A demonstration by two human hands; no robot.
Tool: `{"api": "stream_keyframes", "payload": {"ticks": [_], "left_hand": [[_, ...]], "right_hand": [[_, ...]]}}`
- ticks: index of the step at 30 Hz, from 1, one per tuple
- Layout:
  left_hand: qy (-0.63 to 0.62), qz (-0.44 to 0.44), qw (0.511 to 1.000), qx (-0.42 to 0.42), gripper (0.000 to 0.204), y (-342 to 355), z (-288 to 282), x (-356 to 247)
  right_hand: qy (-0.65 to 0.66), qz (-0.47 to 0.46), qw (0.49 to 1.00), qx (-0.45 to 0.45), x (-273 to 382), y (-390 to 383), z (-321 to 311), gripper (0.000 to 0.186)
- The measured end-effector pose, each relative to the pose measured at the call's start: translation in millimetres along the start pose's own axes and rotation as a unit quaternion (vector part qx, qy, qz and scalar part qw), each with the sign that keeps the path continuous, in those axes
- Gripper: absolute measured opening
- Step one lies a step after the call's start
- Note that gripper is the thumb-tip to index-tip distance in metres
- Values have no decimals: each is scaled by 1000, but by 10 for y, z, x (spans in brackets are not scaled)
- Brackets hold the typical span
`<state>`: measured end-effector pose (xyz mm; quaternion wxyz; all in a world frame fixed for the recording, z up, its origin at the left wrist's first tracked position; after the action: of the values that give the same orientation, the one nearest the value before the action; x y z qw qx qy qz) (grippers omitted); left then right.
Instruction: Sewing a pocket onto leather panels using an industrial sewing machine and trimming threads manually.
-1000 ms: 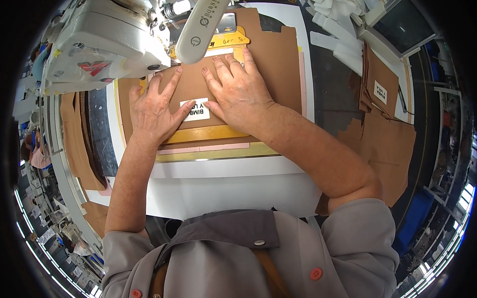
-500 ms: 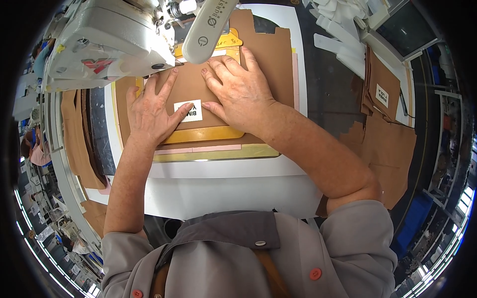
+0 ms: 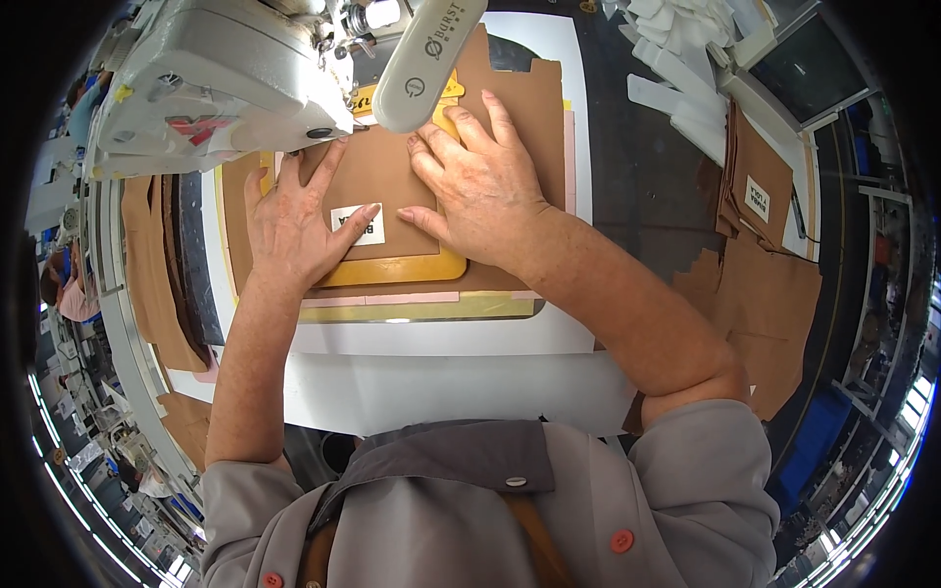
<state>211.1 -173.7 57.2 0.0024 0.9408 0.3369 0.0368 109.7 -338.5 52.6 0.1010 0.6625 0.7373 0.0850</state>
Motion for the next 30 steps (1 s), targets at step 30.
{"api": "stream_keyframes", "payload": {"ticks": [30], "left_hand": [[3, -18, 999, -26, 66, -22, -73, 66]], "right_hand": [[-25, -21, 999, -3, 173, 196, 120, 66]]}}
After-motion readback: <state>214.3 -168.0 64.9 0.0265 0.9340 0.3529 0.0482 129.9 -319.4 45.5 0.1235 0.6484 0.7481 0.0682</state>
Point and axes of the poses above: each hand's wrist, its own y-axis towards the middle knuckle, its own z-axis out of the palm, x = y × z, the point moved 6 cm from there along y, towards the middle knuckle, and after that the axes turned 6 degrees about -y, right-handed, at the moved point
